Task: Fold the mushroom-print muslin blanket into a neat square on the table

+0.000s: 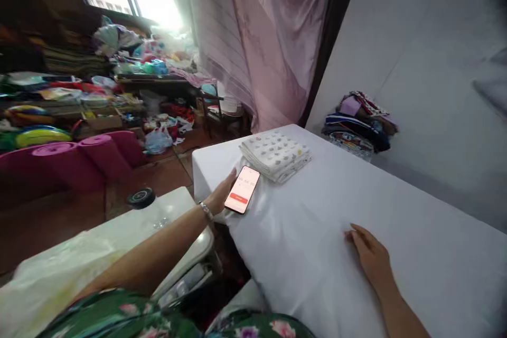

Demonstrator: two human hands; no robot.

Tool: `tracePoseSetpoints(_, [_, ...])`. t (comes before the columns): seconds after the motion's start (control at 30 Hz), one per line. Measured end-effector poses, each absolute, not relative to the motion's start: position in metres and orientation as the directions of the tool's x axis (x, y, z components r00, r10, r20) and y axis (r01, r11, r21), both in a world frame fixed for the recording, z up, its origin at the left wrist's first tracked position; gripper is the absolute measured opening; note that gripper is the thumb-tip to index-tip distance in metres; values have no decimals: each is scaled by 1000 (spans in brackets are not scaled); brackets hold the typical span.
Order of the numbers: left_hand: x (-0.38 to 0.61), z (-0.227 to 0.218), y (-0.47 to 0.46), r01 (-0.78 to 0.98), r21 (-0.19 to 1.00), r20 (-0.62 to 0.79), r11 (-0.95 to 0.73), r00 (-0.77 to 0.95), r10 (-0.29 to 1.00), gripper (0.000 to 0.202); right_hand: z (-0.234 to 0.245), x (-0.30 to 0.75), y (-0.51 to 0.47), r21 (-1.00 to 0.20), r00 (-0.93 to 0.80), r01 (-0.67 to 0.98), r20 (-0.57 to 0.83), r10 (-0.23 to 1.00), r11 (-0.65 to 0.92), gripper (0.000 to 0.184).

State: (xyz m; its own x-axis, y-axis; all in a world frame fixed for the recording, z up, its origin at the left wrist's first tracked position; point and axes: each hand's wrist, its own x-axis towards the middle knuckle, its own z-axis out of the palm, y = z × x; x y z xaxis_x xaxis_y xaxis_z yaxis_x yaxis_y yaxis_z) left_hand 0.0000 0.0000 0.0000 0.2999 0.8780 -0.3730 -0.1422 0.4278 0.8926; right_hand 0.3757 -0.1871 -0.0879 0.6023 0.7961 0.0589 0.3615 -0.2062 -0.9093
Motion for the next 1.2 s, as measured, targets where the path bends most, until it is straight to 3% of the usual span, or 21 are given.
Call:
tracePoseSetpoints(0.5, [16, -6, -10, -23, 905, -359, 424, 492, 793, 67, -85, 371, -188, -914, 588, 366, 84, 804, -173, 45])
tracePoseSetpoints(0.67, [16, -8, -3, 108, 926, -360, 362, 537, 763, 69, -85, 372, -187, -909, 593, 366, 64, 803, -198, 45])
tracePoseSetpoints(0.93, [-3, 6, 34, 411, 883, -414, 227, 453, 790, 71, -81, 369, -188, -906, 595, 365, 51, 802, -213, 45])
tracePoseSetpoints(1.2, [-5, 8, 60, 521, 829, -417, 204, 333, 846, 80, -81, 370, -188, -899, 602, 378, 56, 796, -223, 44])
